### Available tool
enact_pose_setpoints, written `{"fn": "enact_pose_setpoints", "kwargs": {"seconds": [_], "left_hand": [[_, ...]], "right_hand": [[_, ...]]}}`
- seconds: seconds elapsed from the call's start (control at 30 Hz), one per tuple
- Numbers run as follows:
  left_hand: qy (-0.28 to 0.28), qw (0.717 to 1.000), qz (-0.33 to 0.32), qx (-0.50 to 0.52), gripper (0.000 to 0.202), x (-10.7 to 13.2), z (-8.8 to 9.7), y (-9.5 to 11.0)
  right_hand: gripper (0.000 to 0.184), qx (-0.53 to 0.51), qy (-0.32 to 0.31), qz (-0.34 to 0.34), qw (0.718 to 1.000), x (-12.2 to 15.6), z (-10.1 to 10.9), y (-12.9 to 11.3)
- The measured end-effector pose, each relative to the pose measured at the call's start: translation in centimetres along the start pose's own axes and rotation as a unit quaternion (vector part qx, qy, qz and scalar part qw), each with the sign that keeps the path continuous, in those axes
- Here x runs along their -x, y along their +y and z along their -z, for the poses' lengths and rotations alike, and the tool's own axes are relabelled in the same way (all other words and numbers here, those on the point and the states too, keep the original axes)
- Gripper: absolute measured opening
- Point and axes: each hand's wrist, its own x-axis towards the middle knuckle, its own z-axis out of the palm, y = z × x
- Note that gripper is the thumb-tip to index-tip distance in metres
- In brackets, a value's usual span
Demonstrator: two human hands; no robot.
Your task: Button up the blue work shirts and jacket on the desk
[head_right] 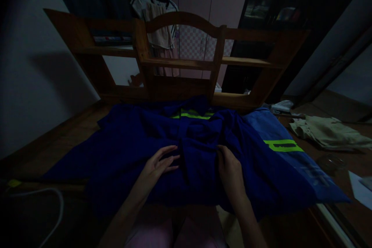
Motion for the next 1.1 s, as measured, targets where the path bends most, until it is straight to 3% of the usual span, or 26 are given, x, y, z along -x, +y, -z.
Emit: {"fn": "enact_pose_setpoints", "kwargs": {"seconds": [0.13, 0.23, 0.3, 0.37, 0.43, 0.53, 0.73, 0.93, 1.1], "left_hand": [[0.059, 0.976, -0.076, -0.195, 0.028, 1.7, 0.0, -0.9], [0.042, 0.931, -0.126, -0.339, 0.030, 2.9, -0.4, -1.4], [0.001, 0.907, -0.139, -0.398, 0.038, 3.5, -0.7, -1.8], [-0.038, 0.892, -0.141, -0.429, 0.041, 3.7, -1.0, -2.2], [-0.053, 0.885, -0.137, -0.441, 0.037, 3.6, -1.0, -2.6], [-0.055, 0.885, -0.131, -0.443, 0.028, 3.3, -0.7, -2.9], [-0.093, 0.880, -0.160, -0.438, 0.020, 3.3, 0.6, -2.8], [-0.107, 0.832, -0.193, -0.510, 0.025, 3.2, 0.0, -2.1], [-0.113, 0.814, -0.211, -0.529, 0.027, 2.9, -0.8, -1.5]], "right_hand": [[0.036, 0.029, 0.098, 0.026, 0.994, 0.6, 0.9, -2.4], [0.038, 0.024, 0.156, 0.082, 0.984, 2.6, 1.7, -5.7], [0.036, 0.009, 0.107, 0.144, 0.984, 3.9, 1.7, -7.0], [0.038, -0.006, 0.017, 0.185, 0.983, 4.9, 1.1, -7.2], [0.042, -0.009, -0.069, 0.190, 0.979, 5.4, 0.2, -6.2], [0.047, -0.006, -0.140, 0.172, 0.975, 5.8, -1.2, -4.1], [0.029, -0.038, -0.153, 0.167, 0.973, 6.3, -2.0, -1.8], [0.020, -0.046, -0.145, 0.155, 0.976, 6.1, -1.9, -2.3], [0.021, -0.028, -0.150, 0.131, 0.980, 5.6, -1.8, -2.8]]}}
